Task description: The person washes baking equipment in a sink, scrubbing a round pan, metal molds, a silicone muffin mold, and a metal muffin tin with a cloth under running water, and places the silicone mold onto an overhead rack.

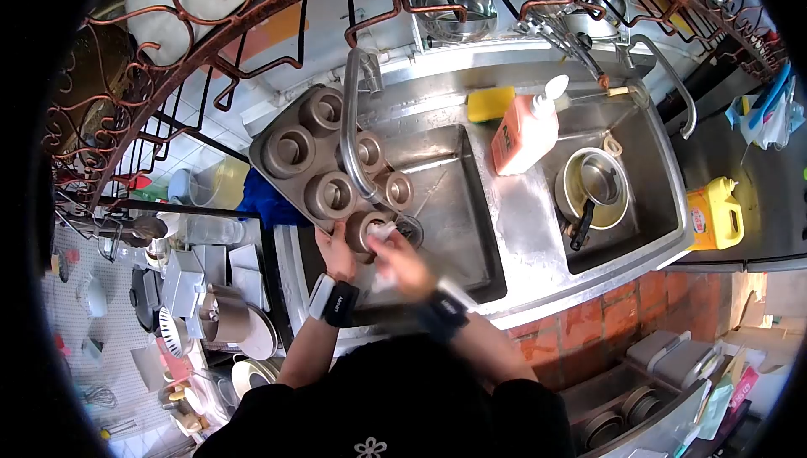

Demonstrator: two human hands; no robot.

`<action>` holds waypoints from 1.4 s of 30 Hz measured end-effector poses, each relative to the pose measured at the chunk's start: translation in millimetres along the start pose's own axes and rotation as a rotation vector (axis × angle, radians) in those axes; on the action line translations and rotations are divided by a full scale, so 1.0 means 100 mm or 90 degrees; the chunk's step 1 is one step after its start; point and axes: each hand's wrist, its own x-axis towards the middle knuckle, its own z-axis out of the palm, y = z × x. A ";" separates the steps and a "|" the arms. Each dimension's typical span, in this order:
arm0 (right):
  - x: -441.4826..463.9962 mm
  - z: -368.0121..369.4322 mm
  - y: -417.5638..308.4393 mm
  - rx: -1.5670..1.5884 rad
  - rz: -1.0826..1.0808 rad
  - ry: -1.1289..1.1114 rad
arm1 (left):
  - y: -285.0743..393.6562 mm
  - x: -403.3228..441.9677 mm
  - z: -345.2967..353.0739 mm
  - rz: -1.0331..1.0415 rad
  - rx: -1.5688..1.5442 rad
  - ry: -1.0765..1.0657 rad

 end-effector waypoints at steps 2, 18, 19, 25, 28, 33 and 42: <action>-0.10 0.17 -0.09 -0.305 -0.064 0.028 | 0.12 0.02 -0.02 -0.015 0.034 -0.013; -0.20 -0.67 -0.34 0.033 -0.078 0.008 | 0.75 0.05 -0.30 0.247 0.571 -0.117; -0.18 -0.73 -0.30 -0.011 -0.092 0.018 | 0.73 0.04 -0.34 0.215 0.582 -0.108; -0.29 -1.10 -0.18 0.065 -0.106 0.072 | 0.18 0.01 -0.82 0.066 0.307 -0.033; -0.54 -1.10 -0.17 0.172 -0.129 0.051 | 0.23 -0.08 -0.85 -0.162 -0.085 0.010; -0.76 -1.54 -0.02 0.106 -0.173 0.015 | 0.25 -0.10 -0.84 -0.365 -0.258 -0.004; -1.03 -1.31 -0.09 0.097 -0.187 0.129 | 0.08 0.03 -0.55 -0.274 -0.289 -0.064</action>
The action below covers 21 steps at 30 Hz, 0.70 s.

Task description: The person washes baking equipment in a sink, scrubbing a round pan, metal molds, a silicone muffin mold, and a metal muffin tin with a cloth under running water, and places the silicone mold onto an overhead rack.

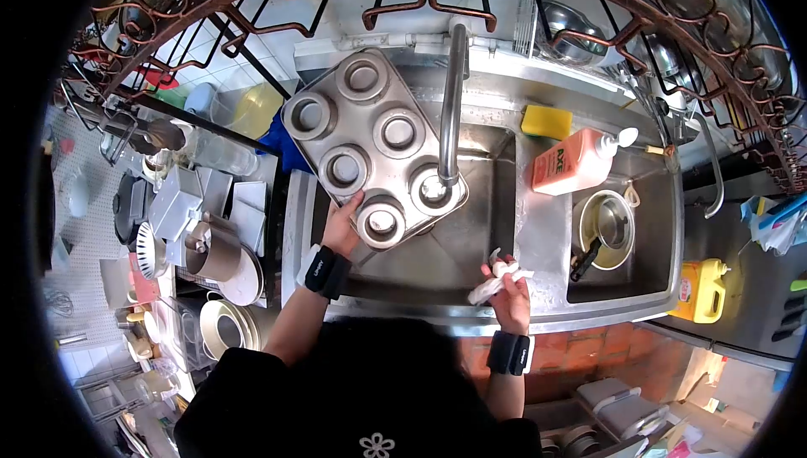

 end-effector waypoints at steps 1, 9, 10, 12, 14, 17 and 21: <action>0.00 -0.01 0.00 -0.004 0.004 -0.005 | -0.01 0.03 0.01 -0.006 0.006 0.005; 0.20 0.06 0.01 -0.005 -0.026 0.017 | -0.23 0.23 0.13 -0.009 -0.006 -0.038; 0.23 0.08 0.02 0.000 -0.027 0.003 | -0.36 0.27 0.13 -0.002 0.001 -0.016; 0.27 0.16 0.05 -0.053 -0.069 0.003 | -0.44 0.17 0.36 -0.070 -0.065 0.028; 0.25 0.32 0.05 -0.100 -0.118 0.019 | -0.60 0.16 0.44 -0.084 -0.103 0.061; 0.18 0.55 -0.01 -0.177 -0.165 0.024 | -0.76 0.29 0.49 -0.093 -0.149 0.006; 0.13 0.55 -0.09 -0.218 -0.155 0.026 | -0.75 0.48 0.63 -0.059 -0.175 0.006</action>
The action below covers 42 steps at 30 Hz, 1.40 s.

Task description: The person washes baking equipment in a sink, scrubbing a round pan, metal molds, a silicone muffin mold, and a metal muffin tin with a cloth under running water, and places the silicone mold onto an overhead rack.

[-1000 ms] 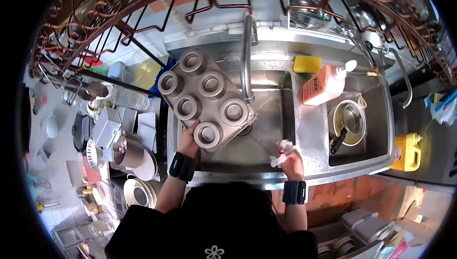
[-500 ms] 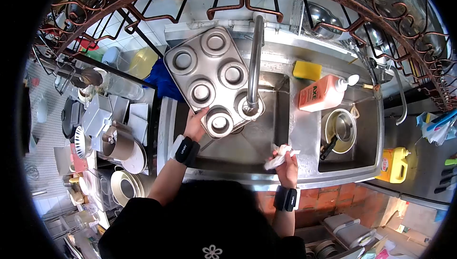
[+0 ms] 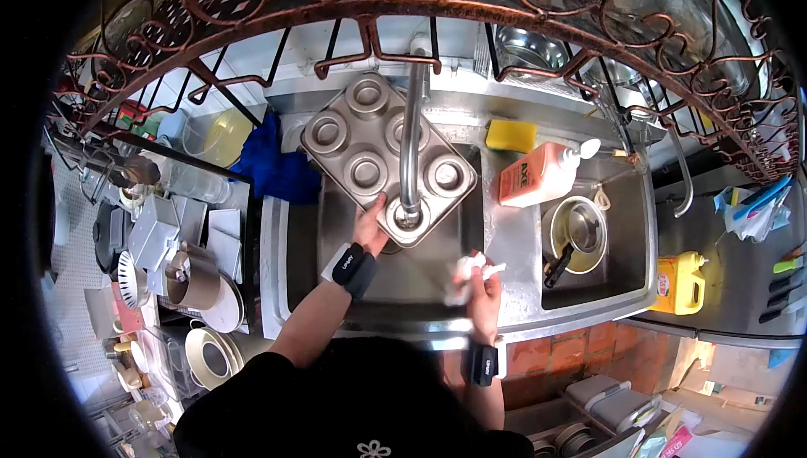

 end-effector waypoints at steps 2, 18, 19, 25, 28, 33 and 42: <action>-0.02 -0.07 0.00 -0.003 0.014 0.002 | 0.03 0.08 0.02 0.018 -0.006 -0.021; 0.09 0.01 0.38 0.069 0.257 -0.096 | 1.02 -0.73 -0.79 0.348 1.134 -0.114; 0.16 -0.01 0.44 0.092 0.280 -0.157 | 1.07 -0.86 -0.74 0.314 1.207 -0.158; 0.16 0.21 0.39 0.083 0.374 -0.114 | 1.16 -1.14 -0.51 0.685 1.433 -0.455; 0.08 0.24 0.34 0.081 0.276 -0.080 | 1.23 -1.05 -0.35 0.819 1.416 -0.457; 0.11 0.29 0.49 0.159 0.123 -0.027 | 1.05 -0.96 -0.24 0.743 1.253 -0.011; 0.08 0.13 0.64 0.176 -0.002 0.014 | 0.71 -1.22 -0.36 -0.141 0.107 -0.173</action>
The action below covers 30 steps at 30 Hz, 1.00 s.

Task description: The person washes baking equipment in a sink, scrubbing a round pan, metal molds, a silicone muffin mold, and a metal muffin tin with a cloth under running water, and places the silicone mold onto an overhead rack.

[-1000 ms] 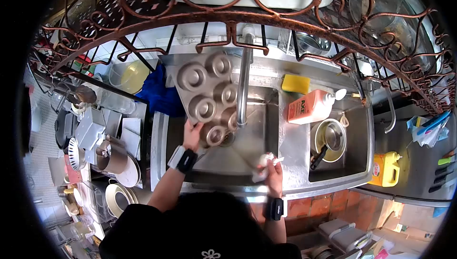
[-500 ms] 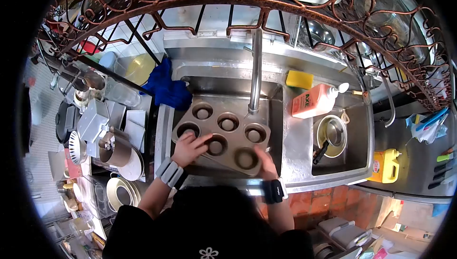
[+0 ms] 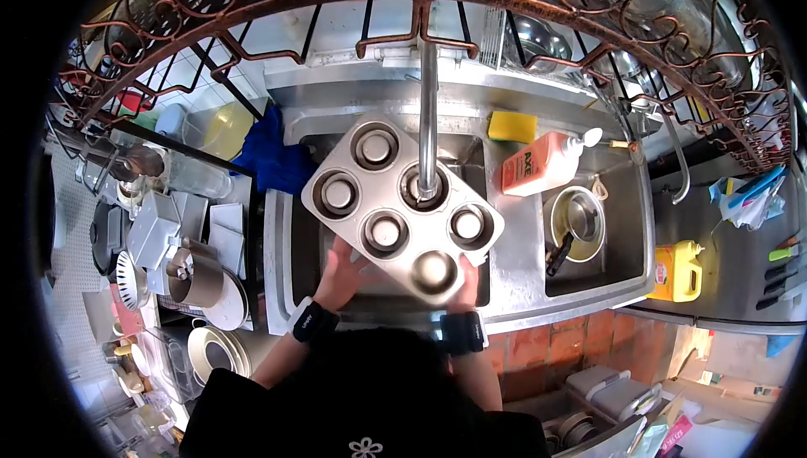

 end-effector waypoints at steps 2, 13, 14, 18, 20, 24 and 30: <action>0.00 0.00 -0.02 -0.053 -0.036 -0.023 | -0.02 0.07 0.15 -0.007 -0.021 0.000; 0.25 -0.66 0.07 -0.046 0.145 -0.036 | -0.24 0.29 -0.35 0.011 -0.010 0.175; 0.32 -0.86 0.04 -0.014 0.146 -0.022 | -0.25 0.29 -0.39 0.021 -0.001 0.160; 0.47 -0.84 -0.40 0.175 0.091 -0.017 | -0.26 0.22 -0.47 0.056 0.028 0.146; 0.47 -0.43 -0.67 0.144 0.042 0.069 | -0.24 0.20 -0.45 0.054 0.038 0.162; 0.49 -0.17 -0.92 0.103 -0.033 0.017 | -0.15 0.21 -0.42 0.032 0.036 0.171; 0.44 0.24 -0.98 0.001 -0.085 0.024 | -0.04 0.37 -0.54 0.100 0.031 0.218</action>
